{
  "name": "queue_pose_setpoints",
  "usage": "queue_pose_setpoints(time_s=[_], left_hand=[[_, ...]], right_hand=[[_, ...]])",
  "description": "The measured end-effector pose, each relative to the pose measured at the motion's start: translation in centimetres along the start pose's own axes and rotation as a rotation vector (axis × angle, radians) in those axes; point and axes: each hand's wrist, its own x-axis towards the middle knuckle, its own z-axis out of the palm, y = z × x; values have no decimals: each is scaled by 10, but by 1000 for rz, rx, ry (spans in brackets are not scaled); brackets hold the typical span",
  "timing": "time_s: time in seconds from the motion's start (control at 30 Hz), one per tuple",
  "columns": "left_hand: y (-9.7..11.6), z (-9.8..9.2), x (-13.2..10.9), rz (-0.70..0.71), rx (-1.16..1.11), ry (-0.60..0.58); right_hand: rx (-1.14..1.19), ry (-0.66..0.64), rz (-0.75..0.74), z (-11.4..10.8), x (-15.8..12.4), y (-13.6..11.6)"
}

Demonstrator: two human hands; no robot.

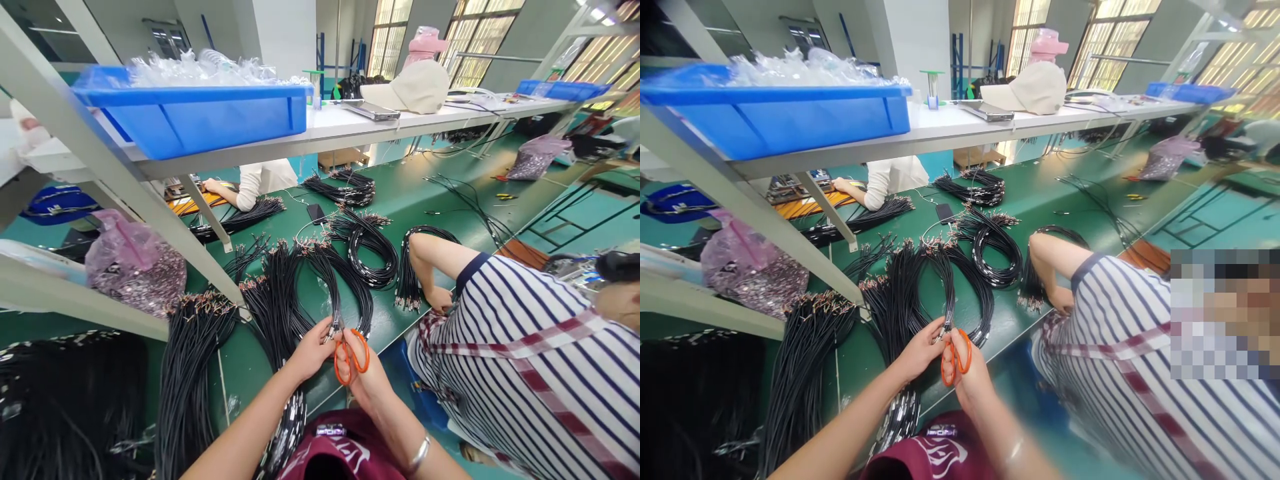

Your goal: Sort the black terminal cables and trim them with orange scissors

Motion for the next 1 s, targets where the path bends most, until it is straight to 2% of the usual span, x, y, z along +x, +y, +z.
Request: queue_pose_setpoints(time_s=[0.53,1.0], left_hand=[[-6,-3,2,20,-14,15],[-7,-1,1,35,-27,32]], right_hand=[[-59,53,-94,7,1,11],[-116,30,-174,7,4,10]])
